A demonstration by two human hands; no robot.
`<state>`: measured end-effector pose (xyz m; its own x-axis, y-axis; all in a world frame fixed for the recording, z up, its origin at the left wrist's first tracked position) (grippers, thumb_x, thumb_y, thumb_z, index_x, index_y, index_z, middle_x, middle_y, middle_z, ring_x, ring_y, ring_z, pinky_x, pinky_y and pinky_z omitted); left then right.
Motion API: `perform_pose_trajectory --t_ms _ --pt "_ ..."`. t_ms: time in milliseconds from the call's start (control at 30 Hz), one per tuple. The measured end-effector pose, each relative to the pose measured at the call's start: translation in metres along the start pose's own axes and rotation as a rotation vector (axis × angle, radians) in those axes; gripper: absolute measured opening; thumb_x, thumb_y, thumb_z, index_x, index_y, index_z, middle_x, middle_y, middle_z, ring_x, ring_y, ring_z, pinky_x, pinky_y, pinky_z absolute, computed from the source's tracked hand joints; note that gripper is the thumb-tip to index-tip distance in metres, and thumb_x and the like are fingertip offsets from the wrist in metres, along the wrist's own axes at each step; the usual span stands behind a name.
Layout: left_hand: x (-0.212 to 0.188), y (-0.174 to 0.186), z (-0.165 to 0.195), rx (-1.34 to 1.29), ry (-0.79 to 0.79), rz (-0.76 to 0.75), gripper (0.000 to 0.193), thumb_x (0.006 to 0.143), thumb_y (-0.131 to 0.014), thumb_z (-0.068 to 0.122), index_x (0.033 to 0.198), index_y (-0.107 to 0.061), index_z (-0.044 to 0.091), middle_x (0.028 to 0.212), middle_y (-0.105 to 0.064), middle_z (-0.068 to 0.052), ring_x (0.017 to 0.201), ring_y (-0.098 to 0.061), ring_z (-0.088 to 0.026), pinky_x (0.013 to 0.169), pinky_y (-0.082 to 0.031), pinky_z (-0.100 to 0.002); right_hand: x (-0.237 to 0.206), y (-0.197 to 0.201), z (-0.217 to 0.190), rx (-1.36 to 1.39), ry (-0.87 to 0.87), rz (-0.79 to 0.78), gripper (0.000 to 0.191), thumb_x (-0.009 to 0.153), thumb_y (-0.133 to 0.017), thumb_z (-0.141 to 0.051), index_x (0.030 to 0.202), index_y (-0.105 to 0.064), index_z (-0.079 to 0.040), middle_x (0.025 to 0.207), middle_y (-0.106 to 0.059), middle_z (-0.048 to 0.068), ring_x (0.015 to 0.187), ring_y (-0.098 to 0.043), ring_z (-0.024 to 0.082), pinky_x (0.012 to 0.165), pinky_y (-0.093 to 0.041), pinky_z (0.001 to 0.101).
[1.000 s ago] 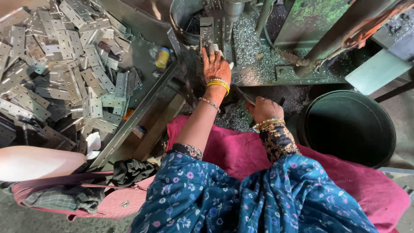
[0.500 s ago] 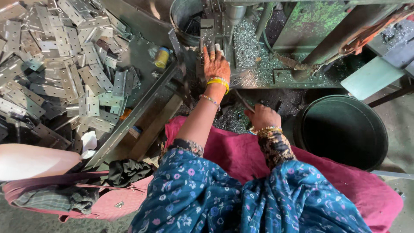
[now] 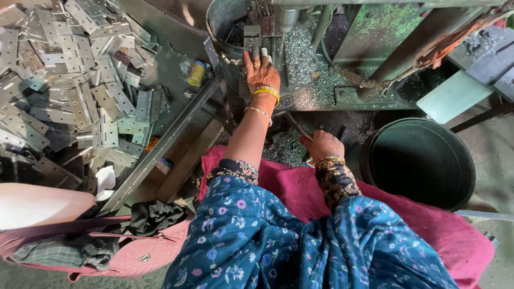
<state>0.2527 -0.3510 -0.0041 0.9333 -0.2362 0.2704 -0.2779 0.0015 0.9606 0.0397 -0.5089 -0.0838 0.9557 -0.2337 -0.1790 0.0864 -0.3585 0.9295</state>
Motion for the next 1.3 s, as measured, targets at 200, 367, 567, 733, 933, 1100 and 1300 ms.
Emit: perform_pose_trajectory --t_ms 200,367,567,733,933,1100,1300 --pt "-0.007 -0.003 -0.004 -0.053 0.015 0.177 0.046 0.1 -0.044 0.022 0.136 -0.066 0.002 0.159 -0.045 -0.009 0.153 -0.031 -0.031 0.126 -0.001 -0.059 -0.022 -0.03 0.001 0.087 -0.009 0.038 0.054 0.091 -0.064 -0.064 0.097 -0.069 -0.011 0.095 -0.075 0.019 0.092 -0.072 0.04 0.079 -0.055 0.0536" --pt "0.004 -0.008 -0.002 -0.044 0.004 -0.009 0.047 0.101 -0.04 0.022 0.139 -0.06 0.005 0.162 -0.039 -0.007 0.155 -0.025 -0.031 0.125 0.001 -0.06 0.009 -0.004 0.005 -0.056 0.002 0.032 0.054 0.089 -0.065 -0.064 0.096 -0.07 -0.011 0.095 -0.074 0.018 0.09 -0.072 0.04 0.077 -0.056 0.0536" --pt "0.027 -0.016 0.007 0.027 0.038 -0.013 0.052 0.1 -0.038 0.024 0.145 -0.054 0.003 0.162 -0.037 -0.01 0.152 -0.026 -0.033 0.121 0.002 -0.061 -0.01 -0.039 0.009 0.044 0.004 0.129 0.052 0.091 -0.064 -0.062 0.099 -0.07 -0.011 0.095 -0.075 0.018 0.088 -0.072 0.04 0.077 -0.057 0.0524" --pt "0.028 -0.018 -0.003 -0.037 0.02 -0.028 0.05 0.104 -0.039 0.022 0.147 -0.054 0.004 0.163 -0.039 -0.009 0.152 -0.029 -0.031 0.127 0.0 -0.059 -0.013 -0.036 0.009 0.05 -0.038 0.062 0.05 0.09 -0.066 -0.06 0.099 -0.07 -0.011 0.094 -0.074 0.019 0.091 -0.071 0.041 0.078 -0.055 0.0536" --pt "-0.029 0.016 0.001 -0.133 -0.053 0.092 0.057 0.103 -0.048 0.04 0.138 -0.056 -0.003 0.16 -0.041 -0.017 0.153 -0.025 -0.033 0.125 -0.004 -0.052 -0.014 0.033 -0.024 -0.117 -0.014 0.01 0.044 0.095 -0.064 -0.053 0.112 -0.064 -0.012 0.098 -0.076 0.016 0.095 -0.074 0.037 0.08 -0.057 0.0502" --pt "-0.128 0.05 -0.011 -0.27 -0.354 0.442 0.026 0.104 -0.064 0.019 0.127 -0.062 0.007 0.154 -0.054 -0.009 0.137 -0.058 -0.025 0.131 -0.036 -0.049 -0.027 0.048 -0.034 -0.091 0.038 -0.011 0.043 0.097 -0.062 -0.048 0.12 -0.059 -0.012 0.103 -0.075 0.016 0.096 -0.074 0.038 0.079 -0.058 0.0506" --pt "-0.07 0.07 0.013 -0.297 -0.223 0.527 0.032 0.093 -0.065 0.015 0.124 -0.066 0.01 0.134 -0.06 -0.008 0.098 -0.069 -0.026 0.091 -0.052 -0.045 -0.027 0.046 -0.032 -0.063 0.018 -0.04 0.042 0.096 -0.063 -0.046 0.124 -0.058 -0.015 0.108 -0.075 0.016 0.102 -0.072 0.037 0.083 -0.057 0.0509"
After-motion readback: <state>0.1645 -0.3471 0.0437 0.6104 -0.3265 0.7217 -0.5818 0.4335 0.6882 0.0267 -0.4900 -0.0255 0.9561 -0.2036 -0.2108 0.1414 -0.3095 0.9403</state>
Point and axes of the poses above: each hand's wrist, its own x-axis towards the middle knuckle, its own y-axis out of the back of the hand, z = x × y, the point moved 5 cm from there along x, towards the middle knuckle
